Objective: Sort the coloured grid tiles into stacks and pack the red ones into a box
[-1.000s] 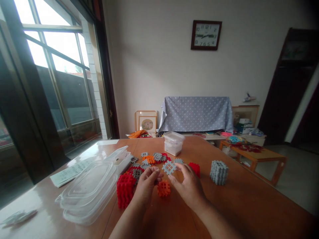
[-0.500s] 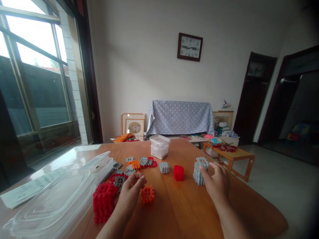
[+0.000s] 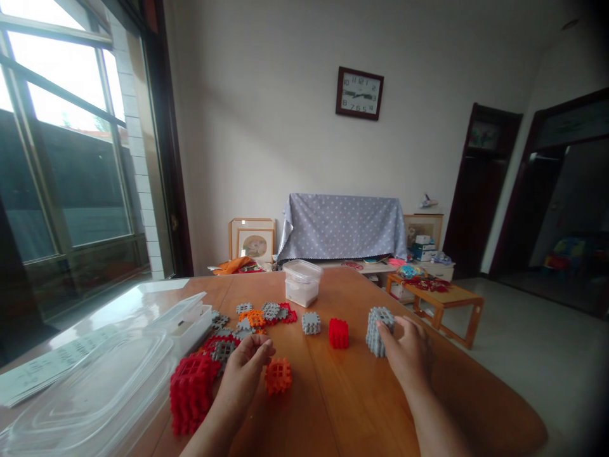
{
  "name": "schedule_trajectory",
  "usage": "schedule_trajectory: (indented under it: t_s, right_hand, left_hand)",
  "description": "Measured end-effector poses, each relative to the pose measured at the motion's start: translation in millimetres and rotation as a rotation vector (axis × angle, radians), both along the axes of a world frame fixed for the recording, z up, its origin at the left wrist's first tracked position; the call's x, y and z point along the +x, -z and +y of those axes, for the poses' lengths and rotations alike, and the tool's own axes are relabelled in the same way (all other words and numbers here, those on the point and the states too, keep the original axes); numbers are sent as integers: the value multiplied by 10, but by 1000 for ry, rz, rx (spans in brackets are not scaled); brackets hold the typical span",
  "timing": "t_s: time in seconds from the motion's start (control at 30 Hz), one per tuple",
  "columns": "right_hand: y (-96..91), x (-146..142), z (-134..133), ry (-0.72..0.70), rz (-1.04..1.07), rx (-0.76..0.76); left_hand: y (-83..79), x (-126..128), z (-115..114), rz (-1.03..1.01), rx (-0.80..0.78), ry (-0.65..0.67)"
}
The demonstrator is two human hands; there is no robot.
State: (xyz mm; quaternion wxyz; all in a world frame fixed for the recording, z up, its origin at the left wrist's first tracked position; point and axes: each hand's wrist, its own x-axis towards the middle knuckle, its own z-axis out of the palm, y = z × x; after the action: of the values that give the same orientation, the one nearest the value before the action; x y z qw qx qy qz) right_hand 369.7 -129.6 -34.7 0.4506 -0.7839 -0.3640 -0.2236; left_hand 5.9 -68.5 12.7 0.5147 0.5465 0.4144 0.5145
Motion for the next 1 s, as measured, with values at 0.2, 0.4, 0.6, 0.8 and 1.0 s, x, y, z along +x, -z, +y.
schedule_trajectory:
  t_s: [0.2, 0.4, 0.6, 0.8, 1.0]
  right_hand:
    - [5, -35, -26, 5, 29, 30]
    - [-150, -212, -113, -102, -90, 317]
    - [-292, -757, -93, -450, -69, 335]
    - [-231, -1392, 168, -907, 265, -21]
    - [-136, -1769, 631, -1166, 415, -264]
  left_hand:
    - [47, -8, 34, 1, -2, 14]
    - [44, -8, 37, 1, -11, -8]
    - [113, 10, 86, -48, -40, -55]
    - [209, 7, 127, -49, -62, -167]
    - [289, 17, 144, -7, -161, -268]
